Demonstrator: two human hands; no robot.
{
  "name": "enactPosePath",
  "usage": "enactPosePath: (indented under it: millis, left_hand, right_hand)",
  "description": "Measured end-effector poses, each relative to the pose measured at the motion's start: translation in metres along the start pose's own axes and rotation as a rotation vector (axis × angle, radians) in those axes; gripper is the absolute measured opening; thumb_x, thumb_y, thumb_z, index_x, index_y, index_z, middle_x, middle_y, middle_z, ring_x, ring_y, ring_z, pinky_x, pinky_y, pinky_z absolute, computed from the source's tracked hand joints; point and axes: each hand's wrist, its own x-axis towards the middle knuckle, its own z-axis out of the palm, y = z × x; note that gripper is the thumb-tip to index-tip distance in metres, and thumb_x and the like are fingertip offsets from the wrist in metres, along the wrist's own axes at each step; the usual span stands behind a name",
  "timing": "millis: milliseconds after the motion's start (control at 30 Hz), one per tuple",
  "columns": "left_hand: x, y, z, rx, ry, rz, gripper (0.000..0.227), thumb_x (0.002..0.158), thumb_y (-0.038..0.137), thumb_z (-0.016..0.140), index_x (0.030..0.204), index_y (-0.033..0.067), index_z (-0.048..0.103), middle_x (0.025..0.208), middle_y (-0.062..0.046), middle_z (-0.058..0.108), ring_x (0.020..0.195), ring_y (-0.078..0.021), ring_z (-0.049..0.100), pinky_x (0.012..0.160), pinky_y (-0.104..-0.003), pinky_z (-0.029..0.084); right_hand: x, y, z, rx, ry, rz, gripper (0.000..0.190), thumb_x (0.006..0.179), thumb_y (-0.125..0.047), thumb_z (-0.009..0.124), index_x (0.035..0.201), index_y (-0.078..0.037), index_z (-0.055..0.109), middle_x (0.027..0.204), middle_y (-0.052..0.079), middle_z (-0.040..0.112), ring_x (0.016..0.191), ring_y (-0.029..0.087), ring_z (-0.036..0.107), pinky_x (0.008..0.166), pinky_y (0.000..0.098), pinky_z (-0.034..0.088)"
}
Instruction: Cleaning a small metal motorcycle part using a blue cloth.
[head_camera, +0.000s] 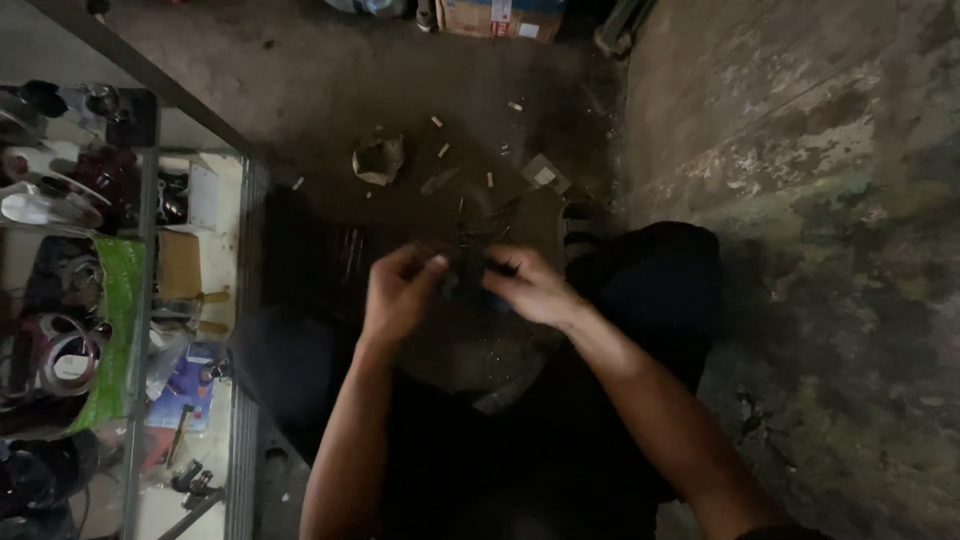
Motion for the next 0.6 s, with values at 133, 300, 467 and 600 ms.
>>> enactPosePath:
  millis: [133, 300, 467, 600]
  left_hand:
    - [0.003, -0.001, 0.004, 0.170, -0.062, 0.111, 0.021, 0.098, 0.019, 0.074, 0.097, -0.0020, 0.073, 0.080, -0.004, 0.070, 0.072, -0.0082, 0.059, 0.062, -0.028, 0.049]
    - [0.004, -0.011, 0.006, -0.107, 0.062, 0.001, 0.027, 0.104, 0.020, 0.069, 0.096, -0.0055, 0.071, 0.078, -0.004, 0.066, 0.069, -0.0104, 0.055, 0.060, -0.029, 0.047]
    - [0.008, -0.005, 0.012, -0.062, 0.145, 0.123, 0.024, 0.103, 0.021, 0.065, 0.106, -0.0017, 0.072, 0.091, 0.000, 0.071, 0.081, -0.0070, 0.061, 0.072, -0.025, 0.052]
    - [0.005, -0.025, 0.012, -0.120, 0.213, 0.102, 0.024, 0.104, 0.020, 0.065, 0.110, -0.0026, 0.073, 0.093, -0.002, 0.071, 0.083, -0.0082, 0.061, 0.073, -0.025, 0.051]
  right_hand:
    - [0.004, 0.014, 0.007, -0.034, -0.085, -0.043, 0.027, 0.100, -0.011, 0.062, 0.121, 0.003, 0.069, 0.100, 0.006, 0.073, 0.090, 0.012, 0.064, 0.079, 0.0307, 0.054]
    - [0.002, -0.014, 0.015, -0.126, -0.056, 0.095, 0.023, 0.104, -0.015, 0.055, 0.115, 0.000, 0.068, 0.079, 0.007, 0.066, 0.071, 0.012, 0.058, 0.064, 0.0332, 0.049]
    - [0.002, -0.021, 0.012, -0.088, -0.032, 0.037, 0.025, 0.105, -0.017, 0.053, 0.116, 0.000, 0.069, 0.083, 0.008, 0.069, 0.074, 0.012, 0.061, 0.066, 0.0330, 0.051]
    - [-0.001, -0.031, 0.016, -0.171, 0.012, 0.025, 0.030, 0.103, -0.020, 0.054, 0.120, 0.000, 0.068, 0.096, 0.014, 0.075, 0.086, 0.018, 0.069, 0.075, 0.0357, 0.054]
